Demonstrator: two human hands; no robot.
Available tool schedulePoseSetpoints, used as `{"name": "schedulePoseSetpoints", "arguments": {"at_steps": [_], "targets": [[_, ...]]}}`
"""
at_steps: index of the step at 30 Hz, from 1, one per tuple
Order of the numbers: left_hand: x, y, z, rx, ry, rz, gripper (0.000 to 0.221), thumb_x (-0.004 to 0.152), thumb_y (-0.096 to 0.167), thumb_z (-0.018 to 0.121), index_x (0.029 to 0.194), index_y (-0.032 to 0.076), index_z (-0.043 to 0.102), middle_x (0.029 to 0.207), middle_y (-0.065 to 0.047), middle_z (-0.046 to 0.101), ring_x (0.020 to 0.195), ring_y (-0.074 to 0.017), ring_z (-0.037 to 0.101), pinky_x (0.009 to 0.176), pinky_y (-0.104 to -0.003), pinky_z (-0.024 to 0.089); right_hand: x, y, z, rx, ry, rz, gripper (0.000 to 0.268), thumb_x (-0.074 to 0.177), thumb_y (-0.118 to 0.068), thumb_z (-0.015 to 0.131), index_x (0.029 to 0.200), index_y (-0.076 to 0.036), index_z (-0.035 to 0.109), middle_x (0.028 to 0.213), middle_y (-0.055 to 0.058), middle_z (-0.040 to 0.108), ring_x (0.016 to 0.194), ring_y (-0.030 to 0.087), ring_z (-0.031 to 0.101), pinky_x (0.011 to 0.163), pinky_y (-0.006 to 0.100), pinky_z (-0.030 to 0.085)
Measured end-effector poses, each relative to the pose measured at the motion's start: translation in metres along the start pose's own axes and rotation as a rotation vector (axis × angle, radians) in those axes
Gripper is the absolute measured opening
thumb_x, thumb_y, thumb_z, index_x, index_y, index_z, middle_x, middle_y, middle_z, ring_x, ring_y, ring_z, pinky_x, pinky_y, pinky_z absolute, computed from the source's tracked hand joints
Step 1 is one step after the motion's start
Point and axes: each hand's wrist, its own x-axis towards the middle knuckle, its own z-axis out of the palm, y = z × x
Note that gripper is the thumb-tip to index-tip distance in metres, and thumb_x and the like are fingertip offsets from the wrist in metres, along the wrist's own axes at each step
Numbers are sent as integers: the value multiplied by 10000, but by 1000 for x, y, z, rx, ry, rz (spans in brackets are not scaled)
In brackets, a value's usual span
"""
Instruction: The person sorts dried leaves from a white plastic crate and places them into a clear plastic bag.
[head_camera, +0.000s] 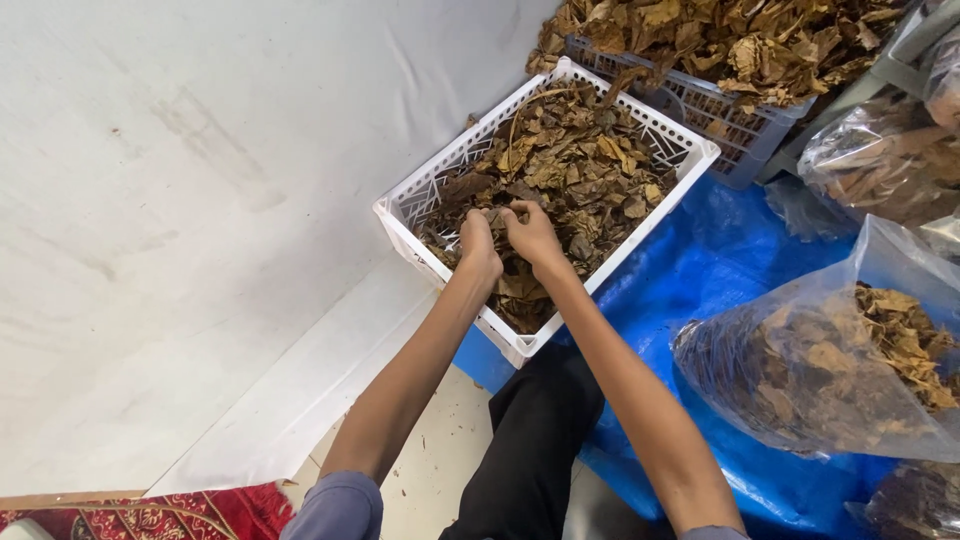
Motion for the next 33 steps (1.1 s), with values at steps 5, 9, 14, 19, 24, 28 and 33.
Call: {"name": "schedulePoseSetpoints", "arguments": {"at_steps": [5,9,14,19,24,28,33], "targets": [[-73,24,16,-98,47,44,561,1114,369,214,1539,35,364,1673,-256,84,1572,-437,-43,1259,-648,2,-13,-11,9,263,141,73,483,1095,-370,458,1501,-109,447,1594,226,352,1520,423,302,1224,663,307],[-81,25,25,-168,58,105,623,1125,431,149,1456,54,518,1479,-212,497,1530,-380,267,1265,-585,138,-16,-15,7,455,227,92,503,1077,-368,462,1509,-112,473,1621,227,316,1548,431,242,1242,683,229],[-51,1,26,-20,17,239,456,1097,209,275,1418,60,562,1462,-202,498,1495,-404,309,1227,-627,232,-1,3,6,563,274,90,483,1018,-319,546,1466,-141,572,1518,197,479,1489,408,370,1204,650,316],[-61,5,28,126,46,232,479,1081,193,278,1491,106,508,1591,-191,343,1549,-387,184,1256,-612,142,14,18,9,641,333,68,487,948,-282,638,1411,-135,639,1457,209,562,1407,393,483,1147,611,410],[-69,11,28,58,-16,60,621,1096,352,292,1624,45,179,1673,-236,90,1574,-394,16,1274,-622,64,-6,2,12,604,334,16,412,992,-270,590,1370,-131,675,1373,160,650,1387,362,512,1147,554,413],[-95,30,34,31,-22,46,642,1089,361,307,1626,45,154,1675,-237,79,1574,-395,10,1273,-621,62,-17,-7,12,573,332,-12,394,1015,-275,563,1366,-134,672,1414,158,623,1446,380,448,1185,586,365],[-129,54,46,-67,-51,27,717,1067,386,352,1634,43,79,1681,-241,44,1574,-400,-10,1271,-618,58,-11,-11,9,530,383,-40,373,1015,-311,574,1331,-159,702,1397,116,653,1419,330,497,1165,564,404]]}}
